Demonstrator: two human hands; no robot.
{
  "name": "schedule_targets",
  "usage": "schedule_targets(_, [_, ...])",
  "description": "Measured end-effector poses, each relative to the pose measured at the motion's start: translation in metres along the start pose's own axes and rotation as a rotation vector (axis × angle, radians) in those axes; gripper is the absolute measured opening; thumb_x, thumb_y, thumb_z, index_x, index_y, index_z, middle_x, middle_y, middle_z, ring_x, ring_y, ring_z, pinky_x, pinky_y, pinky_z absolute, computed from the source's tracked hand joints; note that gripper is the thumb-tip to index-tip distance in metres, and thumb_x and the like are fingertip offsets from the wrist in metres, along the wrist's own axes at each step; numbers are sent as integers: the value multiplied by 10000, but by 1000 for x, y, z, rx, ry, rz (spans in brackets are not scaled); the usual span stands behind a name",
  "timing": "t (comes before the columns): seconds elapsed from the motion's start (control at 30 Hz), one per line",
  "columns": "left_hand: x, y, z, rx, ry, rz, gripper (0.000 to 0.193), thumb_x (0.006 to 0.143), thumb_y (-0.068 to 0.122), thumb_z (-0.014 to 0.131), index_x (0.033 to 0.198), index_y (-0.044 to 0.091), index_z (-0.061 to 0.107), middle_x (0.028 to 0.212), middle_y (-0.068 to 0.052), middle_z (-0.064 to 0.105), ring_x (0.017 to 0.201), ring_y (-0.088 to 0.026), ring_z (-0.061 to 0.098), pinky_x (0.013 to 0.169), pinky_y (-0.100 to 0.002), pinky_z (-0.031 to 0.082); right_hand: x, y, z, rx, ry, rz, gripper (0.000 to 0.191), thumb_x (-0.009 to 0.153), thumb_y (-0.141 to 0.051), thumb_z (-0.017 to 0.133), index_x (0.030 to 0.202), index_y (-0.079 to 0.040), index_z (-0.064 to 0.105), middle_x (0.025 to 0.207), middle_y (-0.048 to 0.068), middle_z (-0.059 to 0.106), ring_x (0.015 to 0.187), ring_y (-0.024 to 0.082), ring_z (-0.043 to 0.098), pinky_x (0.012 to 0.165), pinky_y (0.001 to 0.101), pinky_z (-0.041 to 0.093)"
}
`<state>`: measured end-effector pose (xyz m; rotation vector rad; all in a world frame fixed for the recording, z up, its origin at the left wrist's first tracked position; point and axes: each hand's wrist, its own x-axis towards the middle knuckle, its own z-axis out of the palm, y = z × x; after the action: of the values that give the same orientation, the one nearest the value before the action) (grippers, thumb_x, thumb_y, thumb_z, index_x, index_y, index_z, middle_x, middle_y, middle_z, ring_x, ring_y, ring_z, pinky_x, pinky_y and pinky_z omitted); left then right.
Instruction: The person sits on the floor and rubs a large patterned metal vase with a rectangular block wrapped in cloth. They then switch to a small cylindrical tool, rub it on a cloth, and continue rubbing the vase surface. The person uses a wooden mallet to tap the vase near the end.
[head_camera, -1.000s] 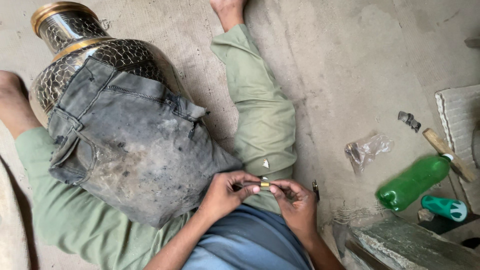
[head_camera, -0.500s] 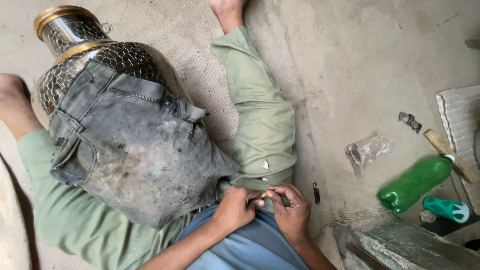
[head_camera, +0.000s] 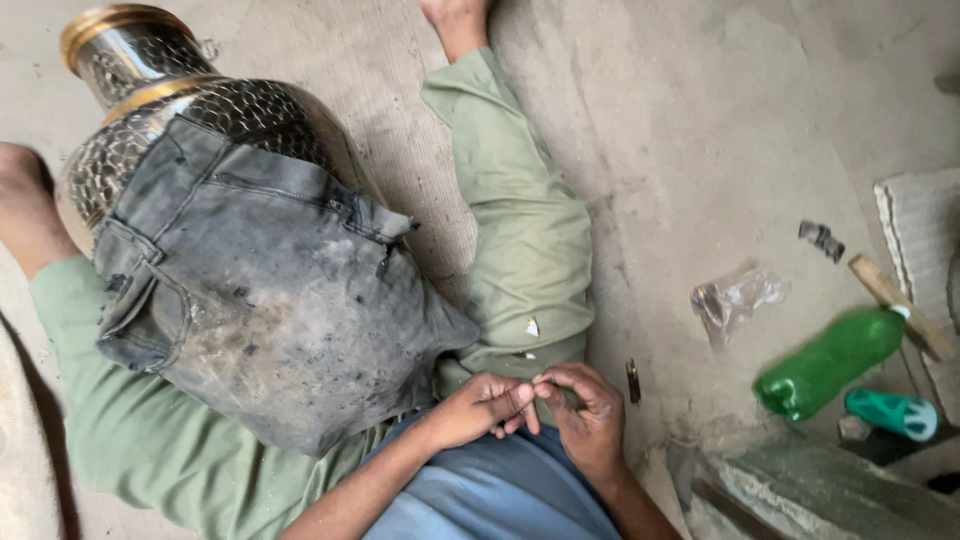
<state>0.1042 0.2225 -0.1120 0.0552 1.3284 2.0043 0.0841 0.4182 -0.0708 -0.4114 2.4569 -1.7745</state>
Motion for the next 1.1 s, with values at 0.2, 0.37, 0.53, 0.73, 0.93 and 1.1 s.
schedule_targets(0.2, [-4,4,7,19,1,105,450,1090,473,416,1065,93,654,826,56,555,746,-47,498,662,-232,445,11,-20,-6,204,-100,110,194,1000,-115,618,1045,28,741,1094,118,688,1064,185,658,913,310,515])
schedule_targets(0.37, [-11,19,22,204,114,371,397,1174,362,438,1026,32,601,837,-28,583,797,-126,542,751,-298,497,4,-26,2,119,-5,22,244,1071,-171,582,993,0,739,1010,91,738,1010,174,694,915,315,548])
schedule_targets(0.53, [-15,30,30,668,340,422,262,1097,242,496,1025,1,571,796,-194,631,743,-386,627,656,-446,492,3,-29,16,115,118,147,267,1054,-184,594,930,9,732,967,108,735,960,189,692,891,319,541])
schedule_targets(0.73, [-8,29,34,477,352,399,280,1098,223,475,969,-1,581,759,-198,622,692,-405,630,641,-453,515,11,-37,18,-130,177,-33,239,1031,-183,636,921,9,727,935,101,743,917,195,713,845,302,564])
schedule_targets(0.93, [0,7,31,485,361,442,306,1115,233,476,929,8,569,742,-178,597,667,-366,593,641,-443,497,4,-34,24,2,202,102,242,1028,-179,627,940,24,725,945,122,733,903,203,703,844,303,551])
schedule_targets(1.1, [3,-1,35,427,275,343,291,1113,210,492,921,3,565,745,-193,569,714,-422,581,661,-479,498,9,-14,11,-71,291,-36,276,1079,-232,611,965,-3,713,930,100,739,906,211,711,856,326,568])
